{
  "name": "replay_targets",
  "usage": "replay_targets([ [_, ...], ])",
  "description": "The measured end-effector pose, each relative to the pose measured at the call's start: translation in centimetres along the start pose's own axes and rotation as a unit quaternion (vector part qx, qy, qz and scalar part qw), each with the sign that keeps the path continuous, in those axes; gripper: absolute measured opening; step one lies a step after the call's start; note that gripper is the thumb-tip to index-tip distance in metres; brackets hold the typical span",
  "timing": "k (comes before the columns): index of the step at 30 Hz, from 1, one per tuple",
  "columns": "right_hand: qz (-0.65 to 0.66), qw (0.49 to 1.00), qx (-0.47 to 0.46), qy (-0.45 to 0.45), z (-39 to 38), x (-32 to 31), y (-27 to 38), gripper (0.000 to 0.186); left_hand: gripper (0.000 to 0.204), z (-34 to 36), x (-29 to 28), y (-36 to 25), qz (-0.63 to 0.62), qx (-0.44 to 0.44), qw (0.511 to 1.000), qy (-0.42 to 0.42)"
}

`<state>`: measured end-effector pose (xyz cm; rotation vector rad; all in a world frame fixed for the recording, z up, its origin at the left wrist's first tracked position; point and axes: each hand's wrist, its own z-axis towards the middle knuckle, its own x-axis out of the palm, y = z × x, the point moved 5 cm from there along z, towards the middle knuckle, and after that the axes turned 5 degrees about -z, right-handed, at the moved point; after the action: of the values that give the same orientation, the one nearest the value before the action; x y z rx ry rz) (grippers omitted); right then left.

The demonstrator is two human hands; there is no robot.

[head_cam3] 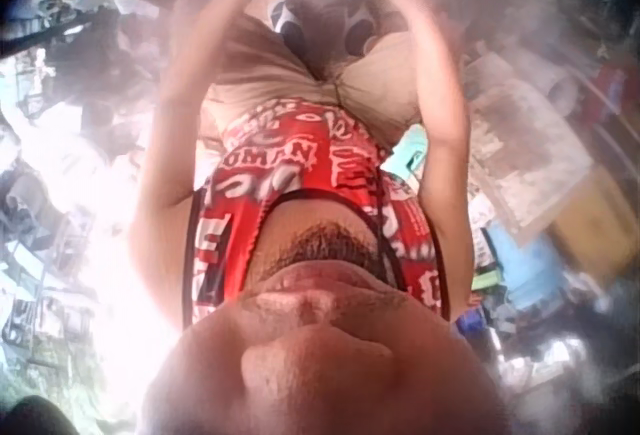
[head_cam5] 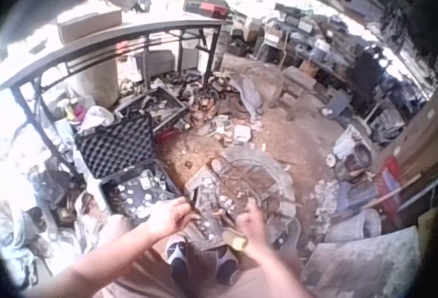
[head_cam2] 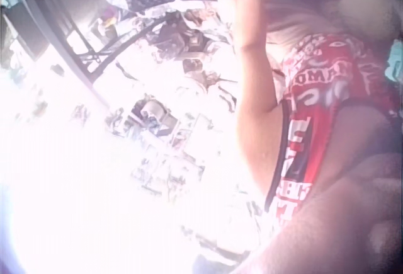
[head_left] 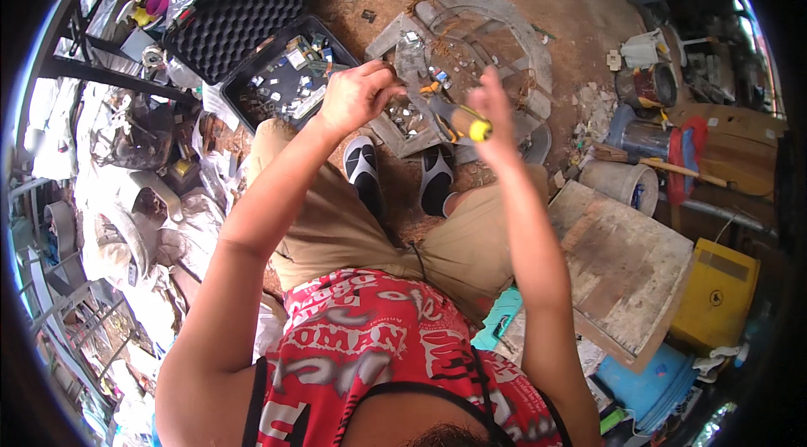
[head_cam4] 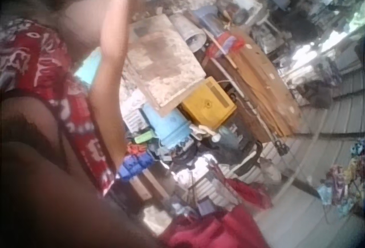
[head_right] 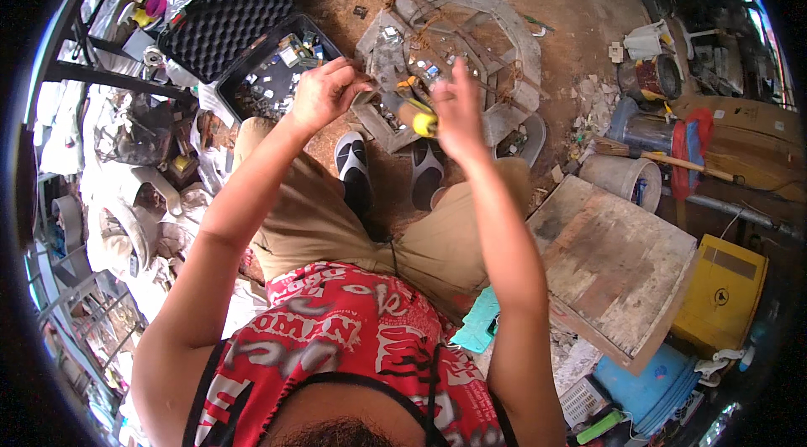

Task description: The person uses a screwdriver and pliers to disassemble a small electronic component while sitting on the ground. They handle the tools and the component, turning them over to reach different parts.

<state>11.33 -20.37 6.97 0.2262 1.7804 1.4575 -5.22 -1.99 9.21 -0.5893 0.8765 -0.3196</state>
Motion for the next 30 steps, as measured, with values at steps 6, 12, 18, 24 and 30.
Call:
replay_targets([
  [6,-0.254,0.928,-0.155,0.224,-8.6,-4.4,16.5,0.062,0.014,0.6,-3.6,-6.9,0.052,0.104,0.989,0.096],
  [12,-0.157,0.966,-0.083,0.186,-13.5,-6.4,18.0,0.045,0.026,0.2,-7.2,-11.3,-0.048,0.117,0.991,0.034],
  [18,-0.130,0.966,-0.112,0.191,-16.3,-7.3,18.7,0.046,0.021,-2.8,-9.3,-11.5,-0.183,0.026,0.983,0.006],
  [24,-0.174,0.957,-0.169,0.159,-17.4,-7.0,19.2,0.042,0.011,-4.1,-9.3,-12.2,-0.207,-0.030,0.978,-0.024],
  [30,-0.289,0.922,-0.239,0.100,-18.6,-6.5,19.8,0.040,0.008,-4.8,-9.6,-13.1,-0.179,-0.004,0.982,-0.060],
])
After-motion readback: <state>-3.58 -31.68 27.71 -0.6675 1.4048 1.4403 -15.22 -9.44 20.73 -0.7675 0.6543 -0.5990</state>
